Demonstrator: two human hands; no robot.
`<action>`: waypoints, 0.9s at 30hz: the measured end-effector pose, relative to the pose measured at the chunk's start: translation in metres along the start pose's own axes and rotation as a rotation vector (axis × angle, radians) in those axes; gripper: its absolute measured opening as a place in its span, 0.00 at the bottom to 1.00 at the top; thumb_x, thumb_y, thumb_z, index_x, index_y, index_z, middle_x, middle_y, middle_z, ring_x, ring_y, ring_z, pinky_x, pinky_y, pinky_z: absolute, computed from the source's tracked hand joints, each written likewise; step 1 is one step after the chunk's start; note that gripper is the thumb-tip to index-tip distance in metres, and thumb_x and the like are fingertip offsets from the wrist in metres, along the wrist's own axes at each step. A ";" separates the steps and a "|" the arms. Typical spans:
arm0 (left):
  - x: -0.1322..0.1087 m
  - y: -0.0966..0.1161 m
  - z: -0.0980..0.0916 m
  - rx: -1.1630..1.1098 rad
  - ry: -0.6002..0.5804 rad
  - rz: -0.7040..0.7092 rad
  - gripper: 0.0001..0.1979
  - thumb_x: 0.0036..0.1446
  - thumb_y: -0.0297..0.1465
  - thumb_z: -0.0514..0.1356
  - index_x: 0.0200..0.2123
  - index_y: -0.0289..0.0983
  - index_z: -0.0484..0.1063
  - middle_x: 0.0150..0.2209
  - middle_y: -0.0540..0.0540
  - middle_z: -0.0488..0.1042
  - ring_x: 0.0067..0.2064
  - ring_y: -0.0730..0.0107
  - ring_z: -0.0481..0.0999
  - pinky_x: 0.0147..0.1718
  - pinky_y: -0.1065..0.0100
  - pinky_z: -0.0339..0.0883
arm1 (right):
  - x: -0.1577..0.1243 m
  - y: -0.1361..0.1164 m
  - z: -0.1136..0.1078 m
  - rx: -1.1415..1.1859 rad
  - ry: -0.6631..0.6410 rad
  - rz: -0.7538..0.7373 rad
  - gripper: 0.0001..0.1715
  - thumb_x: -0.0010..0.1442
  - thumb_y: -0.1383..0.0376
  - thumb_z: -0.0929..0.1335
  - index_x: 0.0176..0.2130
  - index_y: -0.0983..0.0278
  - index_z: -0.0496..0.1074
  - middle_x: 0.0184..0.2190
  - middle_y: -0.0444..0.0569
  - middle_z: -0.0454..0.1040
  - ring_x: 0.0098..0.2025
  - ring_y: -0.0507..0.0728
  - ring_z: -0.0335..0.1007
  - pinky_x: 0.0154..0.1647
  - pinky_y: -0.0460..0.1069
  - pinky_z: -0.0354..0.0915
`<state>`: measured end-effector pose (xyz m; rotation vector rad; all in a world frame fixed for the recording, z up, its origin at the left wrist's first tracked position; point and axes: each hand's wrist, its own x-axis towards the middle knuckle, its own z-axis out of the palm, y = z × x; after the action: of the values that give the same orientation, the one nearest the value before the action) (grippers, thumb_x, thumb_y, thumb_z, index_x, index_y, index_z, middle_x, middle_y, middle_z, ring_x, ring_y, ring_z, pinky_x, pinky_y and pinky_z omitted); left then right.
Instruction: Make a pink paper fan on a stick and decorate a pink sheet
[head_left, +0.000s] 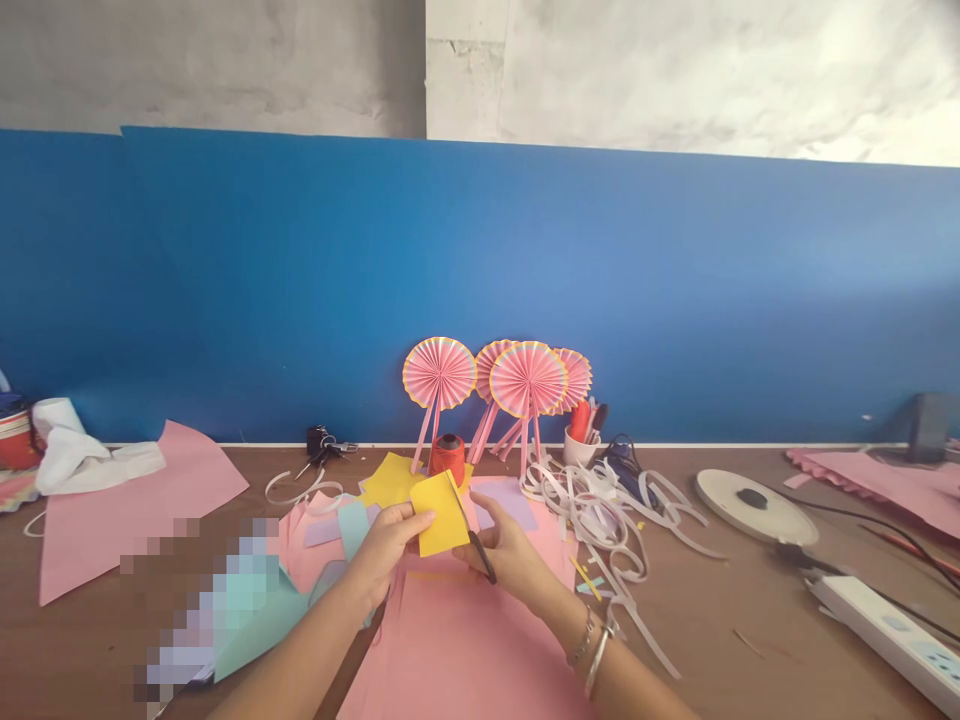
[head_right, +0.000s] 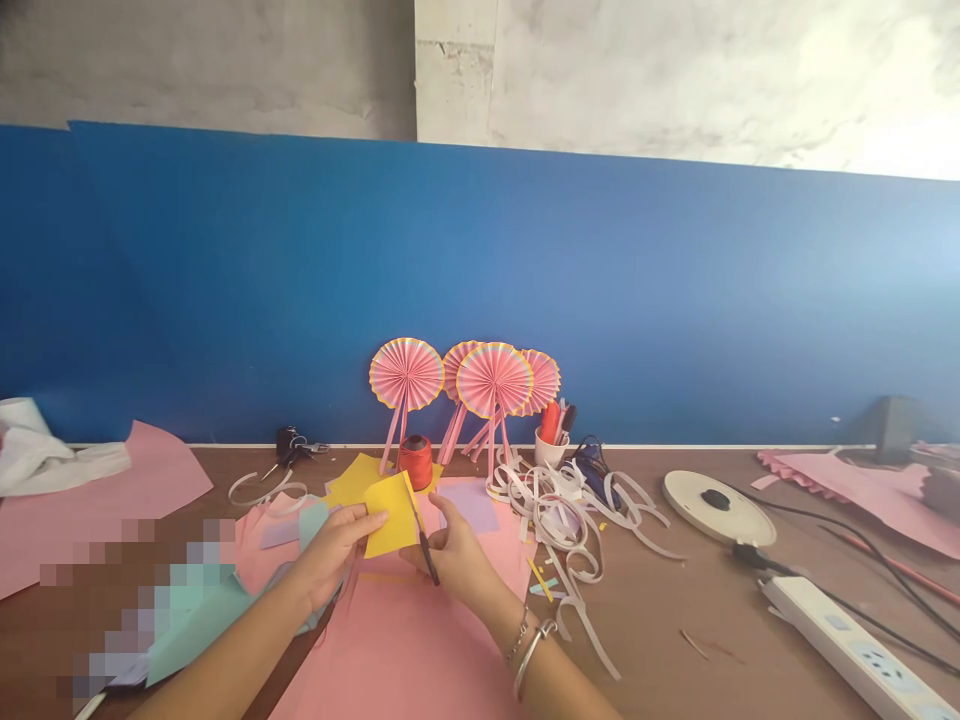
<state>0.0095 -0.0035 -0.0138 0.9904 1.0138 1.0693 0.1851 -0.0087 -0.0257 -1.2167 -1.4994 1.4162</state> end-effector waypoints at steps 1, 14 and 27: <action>-0.001 0.000 0.001 0.005 -0.002 -0.009 0.14 0.43 0.39 0.66 0.31 0.34 0.77 0.30 0.42 0.80 0.34 0.60 0.77 0.33 0.67 0.63 | 0.000 0.000 0.000 0.001 0.001 -0.002 0.53 0.44 0.58 0.74 0.61 0.67 0.49 0.16 0.34 0.66 0.20 0.51 0.64 0.22 0.45 0.57; -0.001 -0.003 0.003 -0.035 -0.018 -0.034 0.16 0.43 0.40 0.67 0.32 0.33 0.77 0.31 0.42 0.80 0.34 0.59 0.77 0.34 0.66 0.64 | 0.001 0.002 0.001 0.010 0.004 0.000 0.51 0.44 0.57 0.74 0.60 0.69 0.50 0.16 0.34 0.65 0.18 0.49 0.59 0.20 0.44 0.53; 0.008 -0.014 -0.004 0.053 0.047 0.006 0.17 0.44 0.40 0.64 0.34 0.33 0.76 0.32 0.42 0.80 0.32 0.63 0.76 0.32 0.67 0.63 | 0.007 0.014 -0.005 -0.050 0.066 0.105 0.46 0.47 0.58 0.73 0.59 0.70 0.53 0.16 0.37 0.65 0.19 0.49 0.58 0.19 0.44 0.52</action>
<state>0.0097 0.0019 -0.0293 1.0157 1.0825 1.0799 0.1901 -0.0017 -0.0395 -1.3777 -1.4516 1.3995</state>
